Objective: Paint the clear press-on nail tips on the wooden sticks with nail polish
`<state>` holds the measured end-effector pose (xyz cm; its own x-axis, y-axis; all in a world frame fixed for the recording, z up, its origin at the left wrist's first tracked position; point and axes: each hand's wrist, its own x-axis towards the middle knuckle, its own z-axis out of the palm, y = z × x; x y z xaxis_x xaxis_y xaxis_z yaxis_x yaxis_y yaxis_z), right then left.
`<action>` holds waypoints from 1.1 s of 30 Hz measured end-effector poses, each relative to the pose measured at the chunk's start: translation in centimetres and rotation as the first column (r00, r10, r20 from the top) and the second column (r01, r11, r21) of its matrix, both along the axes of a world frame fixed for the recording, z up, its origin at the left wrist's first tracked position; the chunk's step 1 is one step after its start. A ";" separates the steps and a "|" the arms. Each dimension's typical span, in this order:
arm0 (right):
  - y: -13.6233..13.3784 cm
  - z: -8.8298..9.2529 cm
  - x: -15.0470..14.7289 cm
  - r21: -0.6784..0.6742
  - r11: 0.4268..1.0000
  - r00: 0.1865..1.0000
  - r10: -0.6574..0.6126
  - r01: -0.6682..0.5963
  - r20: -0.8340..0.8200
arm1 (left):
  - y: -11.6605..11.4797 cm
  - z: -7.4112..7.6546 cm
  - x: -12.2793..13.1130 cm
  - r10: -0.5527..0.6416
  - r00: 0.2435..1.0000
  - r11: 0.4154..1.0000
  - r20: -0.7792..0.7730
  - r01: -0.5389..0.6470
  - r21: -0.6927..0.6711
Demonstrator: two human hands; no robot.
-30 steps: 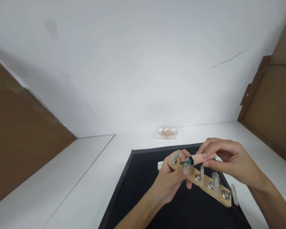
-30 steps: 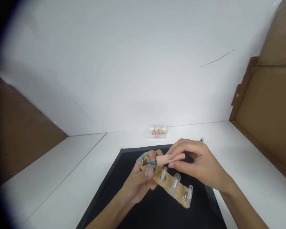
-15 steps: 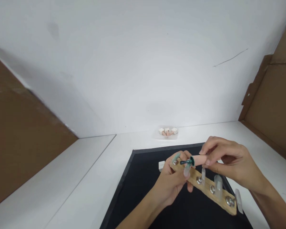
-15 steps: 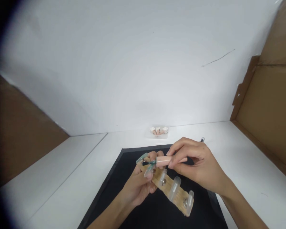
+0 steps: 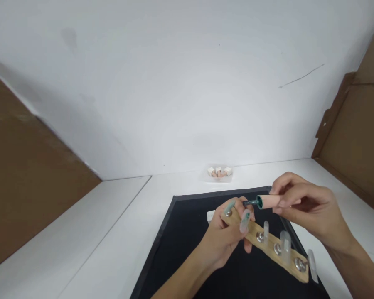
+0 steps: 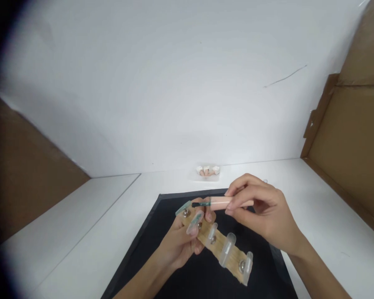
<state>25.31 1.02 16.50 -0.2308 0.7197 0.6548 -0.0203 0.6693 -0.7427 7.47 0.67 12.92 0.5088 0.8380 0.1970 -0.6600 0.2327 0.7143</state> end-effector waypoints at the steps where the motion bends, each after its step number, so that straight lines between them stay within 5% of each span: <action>1: 0.1 -0.1 0.1 -0.029 0.999 1.000 0.019 -0.020 -0.021 | 0.0 0.0 -0.1 -0.002 1.000 1.000 0.001 0.002 0.006; 14: 0.3 -0.4 -0.6 -0.435 0.885 0.984 0.114 -0.163 -0.136 | 0.1 0.1 -0.1 -0.017 1.000 0.999 0.014 0.016 0.036; 33: 0.1 0.0 -0.6 -0.396 0.917 0.998 0.055 -0.047 0.008 | 0.2 0.1 -0.1 -0.019 1.000 0.998 -0.004 0.020 0.066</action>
